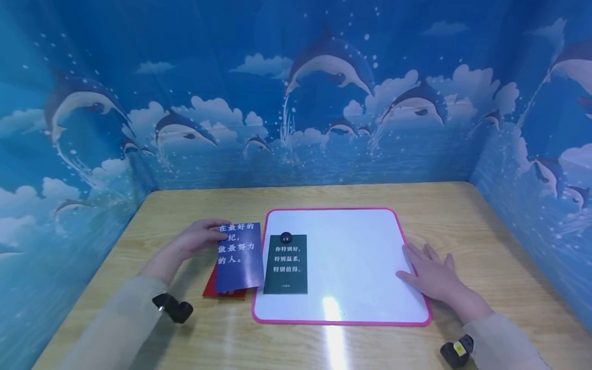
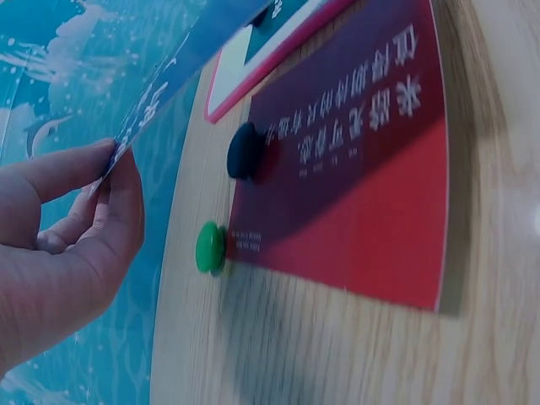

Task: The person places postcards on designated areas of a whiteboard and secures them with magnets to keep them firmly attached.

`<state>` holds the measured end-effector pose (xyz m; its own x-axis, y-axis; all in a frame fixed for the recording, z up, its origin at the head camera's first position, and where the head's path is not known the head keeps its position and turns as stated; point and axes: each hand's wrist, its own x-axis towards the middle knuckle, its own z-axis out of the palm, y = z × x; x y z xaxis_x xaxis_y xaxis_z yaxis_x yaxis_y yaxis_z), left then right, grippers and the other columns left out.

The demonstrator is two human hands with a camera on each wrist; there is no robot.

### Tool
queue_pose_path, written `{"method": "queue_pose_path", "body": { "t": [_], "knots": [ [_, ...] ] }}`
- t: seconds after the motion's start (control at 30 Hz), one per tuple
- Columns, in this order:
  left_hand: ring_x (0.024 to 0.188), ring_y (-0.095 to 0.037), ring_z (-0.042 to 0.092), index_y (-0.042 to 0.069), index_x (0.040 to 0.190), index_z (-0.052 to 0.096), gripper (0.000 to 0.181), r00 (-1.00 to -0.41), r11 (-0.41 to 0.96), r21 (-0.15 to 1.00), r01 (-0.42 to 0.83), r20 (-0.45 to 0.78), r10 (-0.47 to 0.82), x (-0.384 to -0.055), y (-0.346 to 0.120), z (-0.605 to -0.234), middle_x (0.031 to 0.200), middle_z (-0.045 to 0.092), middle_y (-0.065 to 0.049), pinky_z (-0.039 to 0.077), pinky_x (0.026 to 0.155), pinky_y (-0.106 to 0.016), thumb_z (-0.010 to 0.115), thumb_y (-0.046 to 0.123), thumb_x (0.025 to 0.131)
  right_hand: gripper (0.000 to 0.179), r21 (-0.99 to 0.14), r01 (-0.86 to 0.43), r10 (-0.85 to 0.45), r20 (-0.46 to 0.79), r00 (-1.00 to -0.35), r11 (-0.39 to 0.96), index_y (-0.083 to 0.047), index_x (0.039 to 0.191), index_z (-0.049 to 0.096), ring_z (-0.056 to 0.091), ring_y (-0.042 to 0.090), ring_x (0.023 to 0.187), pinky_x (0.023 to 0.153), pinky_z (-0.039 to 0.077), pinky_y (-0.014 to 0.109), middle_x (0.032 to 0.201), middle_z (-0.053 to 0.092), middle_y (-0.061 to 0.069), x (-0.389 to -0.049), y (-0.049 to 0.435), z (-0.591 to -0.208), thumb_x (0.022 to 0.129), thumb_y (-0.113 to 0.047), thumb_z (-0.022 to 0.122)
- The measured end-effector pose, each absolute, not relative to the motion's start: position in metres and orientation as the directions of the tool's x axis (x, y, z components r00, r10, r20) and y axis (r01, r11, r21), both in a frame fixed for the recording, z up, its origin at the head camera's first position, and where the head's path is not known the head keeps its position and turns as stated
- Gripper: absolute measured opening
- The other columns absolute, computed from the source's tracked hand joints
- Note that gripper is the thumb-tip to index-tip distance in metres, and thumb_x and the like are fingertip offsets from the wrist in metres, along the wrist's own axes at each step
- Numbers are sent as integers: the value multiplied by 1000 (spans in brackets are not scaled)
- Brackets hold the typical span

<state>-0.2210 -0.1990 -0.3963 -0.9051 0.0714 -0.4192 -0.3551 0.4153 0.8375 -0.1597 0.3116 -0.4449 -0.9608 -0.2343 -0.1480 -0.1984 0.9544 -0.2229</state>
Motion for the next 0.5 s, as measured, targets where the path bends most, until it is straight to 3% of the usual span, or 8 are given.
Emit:
{"method": "queue_pose_path", "body": {
  "t": [0.23, 0.5],
  "knots": [
    [123, -31, 50, 7, 134, 49, 46, -903, 452, 819, -355, -425, 61, -225, -183, -395, 134, 50, -20, 43, 104, -41, 59, 11, 89, 84, -224, -196, -233, -150, -961, 955, 4, 140, 35, 19, 59, 128, 91, 5, 82, 145, 31, 28, -160, 312, -447, 87, -59, 51],
    [118, -32, 55, 5, 133, 49, 48, -899, 389, 845, -366, -429, 86, -232, -160, -396, 132, 52, -21, 47, 99, -39, 60, 4, 86, 83, -219, -205, -239, -140, -961, 954, 4, 140, 36, 21, 58, 128, 90, 6, 82, 144, 32, 29, -160, 311, -444, 87, -58, 51]
  ]
}}
